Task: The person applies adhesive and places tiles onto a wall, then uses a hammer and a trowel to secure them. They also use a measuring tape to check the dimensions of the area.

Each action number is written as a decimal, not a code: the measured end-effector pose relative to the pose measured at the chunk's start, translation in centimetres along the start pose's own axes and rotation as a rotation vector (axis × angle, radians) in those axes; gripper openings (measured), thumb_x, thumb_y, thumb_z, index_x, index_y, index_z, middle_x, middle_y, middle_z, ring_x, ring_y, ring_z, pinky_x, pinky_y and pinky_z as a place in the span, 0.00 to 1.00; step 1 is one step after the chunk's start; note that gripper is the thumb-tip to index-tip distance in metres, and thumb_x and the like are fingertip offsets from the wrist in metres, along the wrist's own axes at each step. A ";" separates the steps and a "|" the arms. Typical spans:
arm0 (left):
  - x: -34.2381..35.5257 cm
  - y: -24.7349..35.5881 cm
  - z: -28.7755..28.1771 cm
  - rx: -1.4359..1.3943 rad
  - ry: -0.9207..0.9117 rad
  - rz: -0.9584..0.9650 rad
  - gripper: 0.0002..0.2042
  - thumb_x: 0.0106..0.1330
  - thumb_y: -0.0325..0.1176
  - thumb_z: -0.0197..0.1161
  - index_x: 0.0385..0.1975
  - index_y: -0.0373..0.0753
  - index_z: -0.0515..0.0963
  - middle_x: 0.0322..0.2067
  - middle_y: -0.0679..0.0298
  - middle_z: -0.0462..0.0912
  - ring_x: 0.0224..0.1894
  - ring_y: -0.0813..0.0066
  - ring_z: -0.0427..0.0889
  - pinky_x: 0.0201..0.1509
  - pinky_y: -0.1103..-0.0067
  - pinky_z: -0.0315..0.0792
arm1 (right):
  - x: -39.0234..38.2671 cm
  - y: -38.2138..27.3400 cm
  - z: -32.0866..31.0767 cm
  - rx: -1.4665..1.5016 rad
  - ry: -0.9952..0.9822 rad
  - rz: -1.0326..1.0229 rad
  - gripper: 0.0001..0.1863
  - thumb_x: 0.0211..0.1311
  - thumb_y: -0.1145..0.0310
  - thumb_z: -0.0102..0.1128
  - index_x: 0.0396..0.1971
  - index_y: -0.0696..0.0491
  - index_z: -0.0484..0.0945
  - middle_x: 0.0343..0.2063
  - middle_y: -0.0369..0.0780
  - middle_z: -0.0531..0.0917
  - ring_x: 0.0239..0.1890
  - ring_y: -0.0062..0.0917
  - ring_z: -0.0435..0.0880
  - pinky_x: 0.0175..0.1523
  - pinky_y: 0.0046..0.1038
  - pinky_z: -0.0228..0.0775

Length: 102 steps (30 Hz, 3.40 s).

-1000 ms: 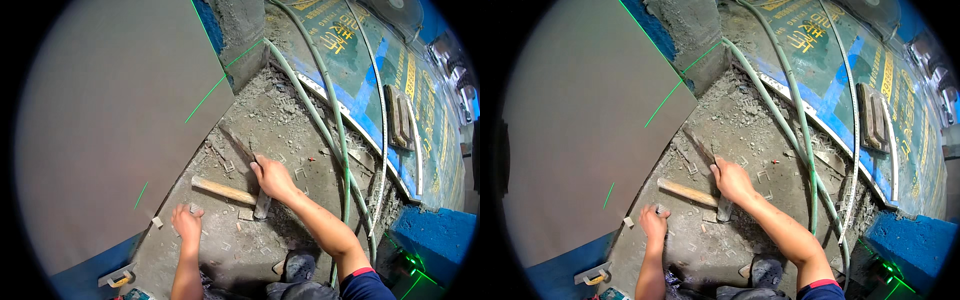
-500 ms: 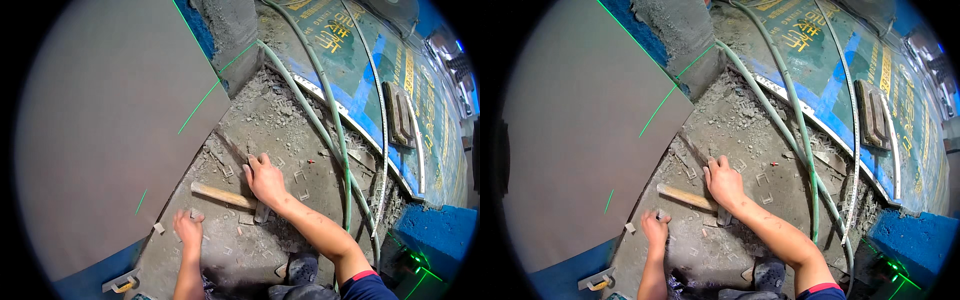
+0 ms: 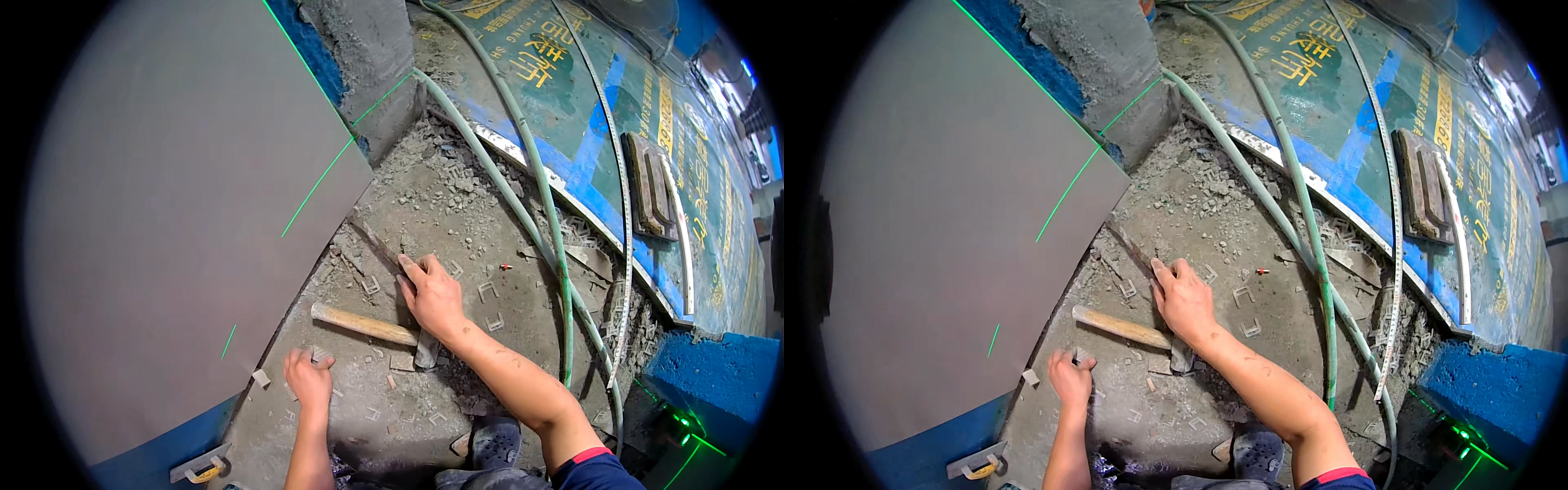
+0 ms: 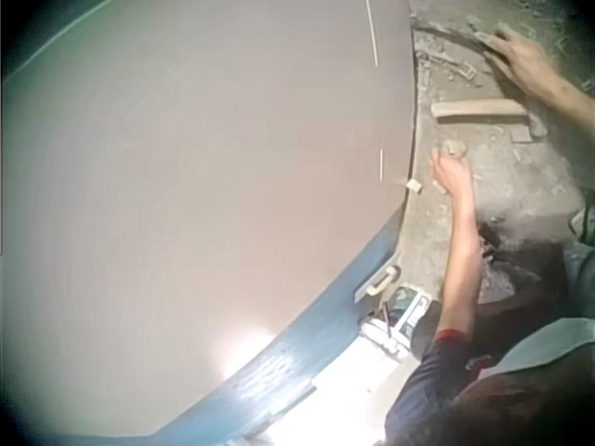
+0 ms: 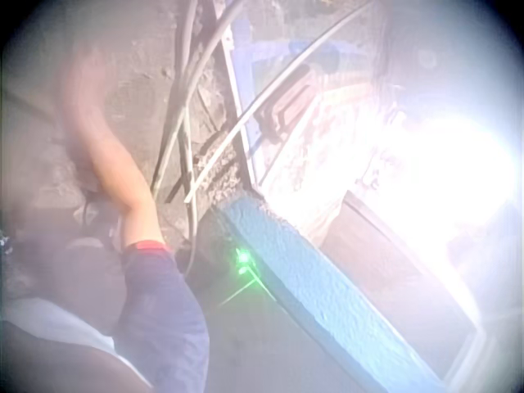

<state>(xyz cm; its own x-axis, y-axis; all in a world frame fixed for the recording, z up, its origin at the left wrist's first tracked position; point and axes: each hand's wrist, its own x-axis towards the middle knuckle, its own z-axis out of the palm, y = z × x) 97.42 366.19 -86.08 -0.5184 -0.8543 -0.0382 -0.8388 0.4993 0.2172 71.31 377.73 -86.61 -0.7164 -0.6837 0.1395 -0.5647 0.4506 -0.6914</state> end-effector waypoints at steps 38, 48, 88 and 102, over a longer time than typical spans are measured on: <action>0.0 0.2 0.6 -0.010 0.024 0.020 0.21 0.49 0.36 0.76 0.40 0.31 0.82 0.41 0.54 0.78 0.48 0.50 0.75 0.53 0.62 0.67 | 0.9 0.7 -0.9 0.040 -0.141 0.027 0.18 0.63 0.65 0.61 0.52 0.48 0.79 0.36 0.45 0.75 0.31 0.43 0.81 0.35 0.43 0.75; 0.4 0.3 0.5 0.009 -0.073 -0.051 0.21 0.49 0.37 0.75 0.41 0.30 0.82 0.46 0.51 0.78 0.54 0.50 0.74 0.56 0.61 0.66 | 1.3 1.2 -4.4 -0.037 -0.133 0.039 0.19 0.61 0.66 0.61 0.53 0.48 0.80 0.37 0.46 0.76 0.31 0.44 0.82 0.37 0.43 0.75; 0.2 -0.3 0.9 -0.023 -0.009 -0.010 0.22 0.49 0.35 0.75 0.42 0.30 0.82 0.45 0.50 0.77 0.52 0.48 0.73 0.56 0.60 0.66 | 5.0 -0.8 -5.1 -0.197 -0.218 -0.037 0.17 0.60 0.69 0.55 0.49 0.53 0.78 0.36 0.49 0.77 0.31 0.45 0.83 0.36 0.43 0.77; -0.2 -0.6 1.7 -0.121 0.021 -0.041 0.21 0.47 0.26 0.74 0.42 0.25 0.79 0.45 0.41 0.77 0.50 0.39 0.73 0.59 0.58 0.66 | 3.7 -1.3 -2.8 -0.148 -0.167 0.030 0.16 0.63 0.69 0.53 0.50 0.55 0.78 0.37 0.50 0.75 0.30 0.46 0.83 0.36 0.45 0.77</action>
<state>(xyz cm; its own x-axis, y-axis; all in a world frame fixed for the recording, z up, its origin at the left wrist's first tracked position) 97.68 366.29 -87.88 -0.4795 -0.8771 -0.0288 -0.8321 0.4440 0.3325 68.29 376.26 -83.18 -0.6627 -0.7488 -0.0078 -0.6071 0.5433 -0.5799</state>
